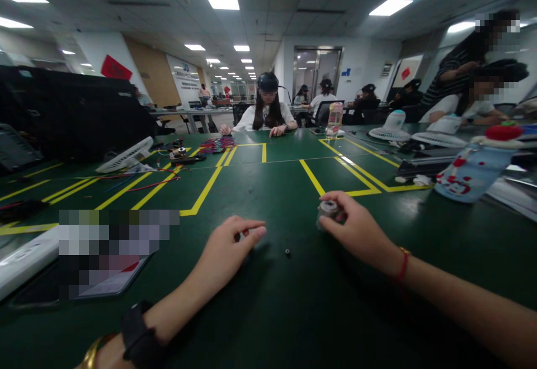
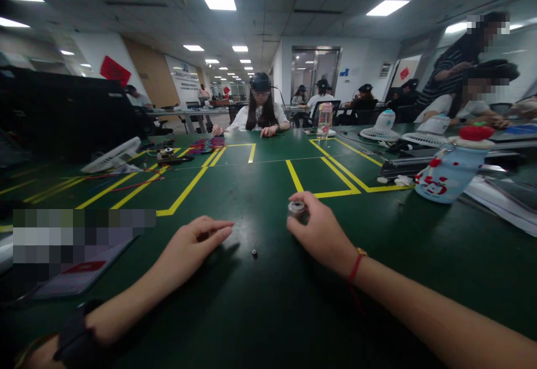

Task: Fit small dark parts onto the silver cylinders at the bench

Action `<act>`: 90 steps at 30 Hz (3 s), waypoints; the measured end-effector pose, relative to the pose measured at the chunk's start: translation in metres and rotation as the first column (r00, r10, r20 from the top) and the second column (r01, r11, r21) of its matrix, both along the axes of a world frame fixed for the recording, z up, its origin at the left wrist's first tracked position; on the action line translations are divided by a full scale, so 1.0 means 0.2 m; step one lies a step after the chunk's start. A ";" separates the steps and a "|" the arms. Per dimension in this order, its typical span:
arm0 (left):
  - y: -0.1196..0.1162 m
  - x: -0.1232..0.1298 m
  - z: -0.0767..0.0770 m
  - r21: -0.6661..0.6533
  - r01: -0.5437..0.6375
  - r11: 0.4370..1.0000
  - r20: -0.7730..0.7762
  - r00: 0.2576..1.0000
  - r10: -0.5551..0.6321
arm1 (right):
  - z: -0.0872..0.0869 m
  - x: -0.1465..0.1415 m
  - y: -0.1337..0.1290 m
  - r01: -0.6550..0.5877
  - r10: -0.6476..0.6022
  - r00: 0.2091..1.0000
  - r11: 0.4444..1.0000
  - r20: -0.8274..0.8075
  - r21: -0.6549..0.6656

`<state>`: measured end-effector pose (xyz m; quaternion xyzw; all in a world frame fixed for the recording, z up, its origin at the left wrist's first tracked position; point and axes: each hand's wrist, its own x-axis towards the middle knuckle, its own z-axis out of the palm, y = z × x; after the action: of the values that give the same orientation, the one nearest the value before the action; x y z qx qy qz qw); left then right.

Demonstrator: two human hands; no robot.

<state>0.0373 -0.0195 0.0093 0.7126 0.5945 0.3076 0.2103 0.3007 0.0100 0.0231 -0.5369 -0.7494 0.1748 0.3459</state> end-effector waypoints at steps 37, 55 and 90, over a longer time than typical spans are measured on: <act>0.08 -0.11 -0.07 -0.003 -0.059 0.998 -0.139 0.989 0.058 | 0.21 0.56 0.29 0.536 -0.432 0.579 0.841 0.692 0.076; 0.08 -0.11 -0.08 -0.010 -0.053 0.999 -0.134 0.990 0.051 | 0.16 0.60 0.33 0.473 -0.329 0.647 0.881 0.688 -0.024; -0.02 0.15 0.03 0.003 0.084 0.996 0.095 0.992 -0.084 | -0.10 -0.20 -0.14 -0.285 0.286 0.954 0.958 -0.092 0.028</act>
<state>0.0675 -0.0230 0.0145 0.7214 0.5533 0.3319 0.2515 0.2603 -0.0172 0.0033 -0.4117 -0.8030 0.2427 0.3562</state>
